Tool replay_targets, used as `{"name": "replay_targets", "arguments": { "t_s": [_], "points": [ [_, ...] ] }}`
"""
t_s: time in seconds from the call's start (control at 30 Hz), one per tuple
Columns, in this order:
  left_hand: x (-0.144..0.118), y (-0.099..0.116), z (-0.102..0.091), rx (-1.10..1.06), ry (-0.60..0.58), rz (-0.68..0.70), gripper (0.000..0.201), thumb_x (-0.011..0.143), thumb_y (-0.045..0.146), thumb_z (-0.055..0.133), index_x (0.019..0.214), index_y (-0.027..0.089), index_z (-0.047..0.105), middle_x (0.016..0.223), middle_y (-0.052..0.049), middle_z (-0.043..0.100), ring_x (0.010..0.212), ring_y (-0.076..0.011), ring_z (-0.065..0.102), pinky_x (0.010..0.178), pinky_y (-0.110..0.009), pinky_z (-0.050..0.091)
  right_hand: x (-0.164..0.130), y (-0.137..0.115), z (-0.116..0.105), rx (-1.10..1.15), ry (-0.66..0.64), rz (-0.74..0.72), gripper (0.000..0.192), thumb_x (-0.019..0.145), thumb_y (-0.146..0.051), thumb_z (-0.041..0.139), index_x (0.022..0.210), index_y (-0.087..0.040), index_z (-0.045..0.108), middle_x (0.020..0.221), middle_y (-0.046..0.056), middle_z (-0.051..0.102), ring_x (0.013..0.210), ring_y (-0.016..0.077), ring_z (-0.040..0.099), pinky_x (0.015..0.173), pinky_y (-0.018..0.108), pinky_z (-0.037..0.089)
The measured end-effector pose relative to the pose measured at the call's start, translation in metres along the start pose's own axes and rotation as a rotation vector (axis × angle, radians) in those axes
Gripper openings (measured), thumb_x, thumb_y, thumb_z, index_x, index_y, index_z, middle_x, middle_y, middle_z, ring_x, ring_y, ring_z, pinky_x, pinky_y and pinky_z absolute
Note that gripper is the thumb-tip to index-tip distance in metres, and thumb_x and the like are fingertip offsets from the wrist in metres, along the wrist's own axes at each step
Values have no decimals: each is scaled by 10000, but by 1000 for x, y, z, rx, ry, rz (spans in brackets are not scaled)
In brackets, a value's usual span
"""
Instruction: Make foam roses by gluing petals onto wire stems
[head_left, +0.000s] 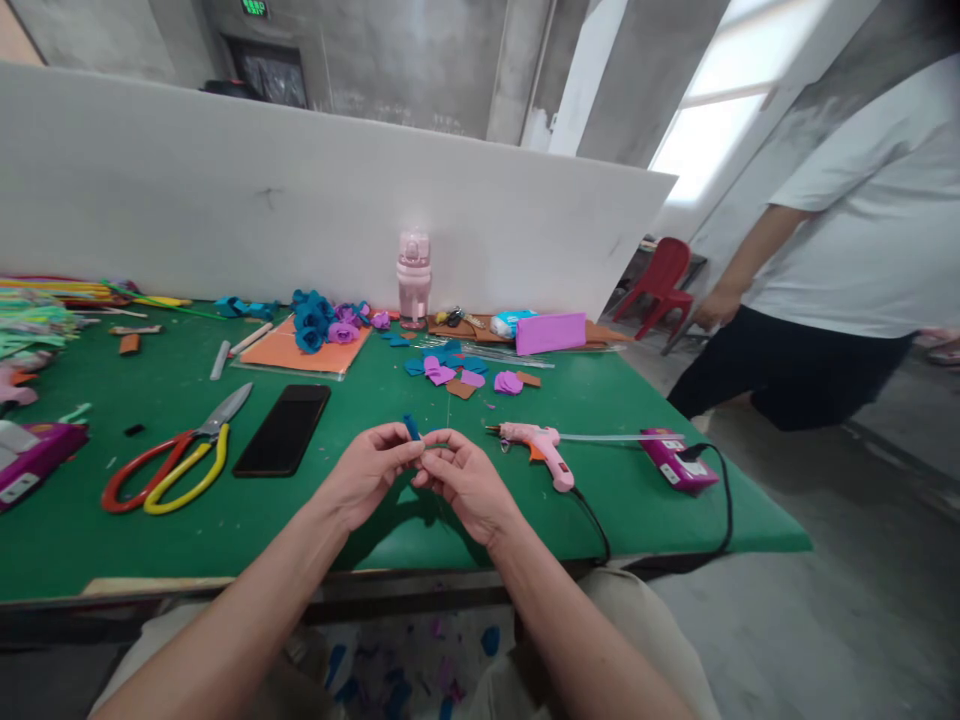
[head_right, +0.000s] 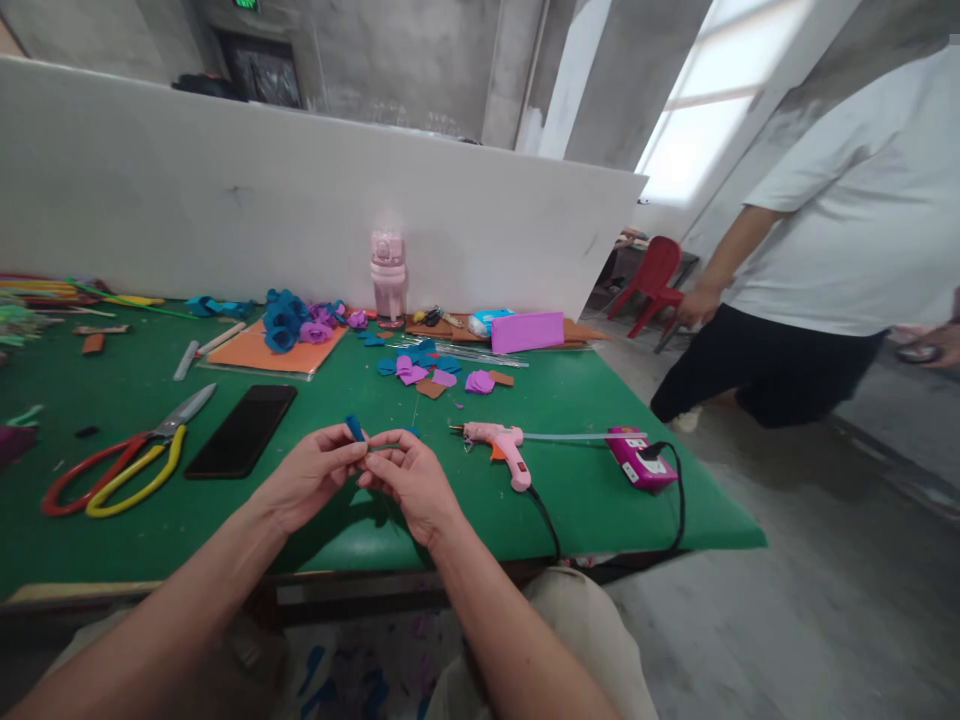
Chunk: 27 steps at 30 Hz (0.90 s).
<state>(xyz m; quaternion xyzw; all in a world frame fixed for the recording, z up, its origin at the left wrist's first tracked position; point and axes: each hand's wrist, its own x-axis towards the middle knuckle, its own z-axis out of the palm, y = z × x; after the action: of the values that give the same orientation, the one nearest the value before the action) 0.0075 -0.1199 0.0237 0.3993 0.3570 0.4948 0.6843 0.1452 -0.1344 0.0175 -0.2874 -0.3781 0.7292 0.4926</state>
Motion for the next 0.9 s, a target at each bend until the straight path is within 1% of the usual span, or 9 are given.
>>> {"name": "replay_targets", "arguments": {
  "t_s": [0.17,0.27,0.4,0.5,0.6,0.77,0.9],
  "points": [
    [-2,1,2,-10,32,2,163,642,177,713,694,131,565,598,35,541,536,-58,507,511,-176,403,-1,1,-1,10,-34,35,271,653,-250,717,857,-170,557,689,-21,624,567,61,580,616,197,456],
    [-2,4,2,10,19,7,167,649,196,709,699,138,560,606,35,534,538,-58,500,510,-175,402,0,1,-1,45,-40,35,265,652,-232,718,849,-164,554,688,-20,626,563,58,578,615,192,459],
    [0,7,-3,59,-14,19,221,648,219,710,832,153,607,712,15,573,595,-62,514,564,-181,415,1,0,-2,135,11,9,276,635,-212,730,834,-164,545,658,-31,613,540,53,566,585,178,456],
    [2,7,-6,97,22,-19,262,653,251,709,886,154,638,707,9,587,589,-58,510,575,-180,407,2,-1,-2,157,30,5,282,627,-201,736,830,-164,545,657,-30,611,539,55,567,581,177,458],
    [2,7,-3,106,27,-54,258,646,280,713,858,142,664,700,-13,613,589,-69,516,577,-194,404,2,0,-1,159,21,7,273,627,-196,737,822,-164,549,650,-30,608,539,52,564,580,173,459],
    [0,6,4,107,15,-41,228,645,282,709,812,128,690,714,-40,637,621,-89,529,596,-205,413,2,2,-1,144,6,24,269,617,-214,747,785,-168,541,659,-27,607,537,56,561,581,183,461],
    [-2,6,5,122,-9,-37,205,641,298,702,744,122,687,672,-42,626,581,-98,515,553,-217,406,0,4,-1,121,-12,55,285,612,-239,751,793,-169,543,679,-25,610,541,57,561,607,201,466]
  ]
}}
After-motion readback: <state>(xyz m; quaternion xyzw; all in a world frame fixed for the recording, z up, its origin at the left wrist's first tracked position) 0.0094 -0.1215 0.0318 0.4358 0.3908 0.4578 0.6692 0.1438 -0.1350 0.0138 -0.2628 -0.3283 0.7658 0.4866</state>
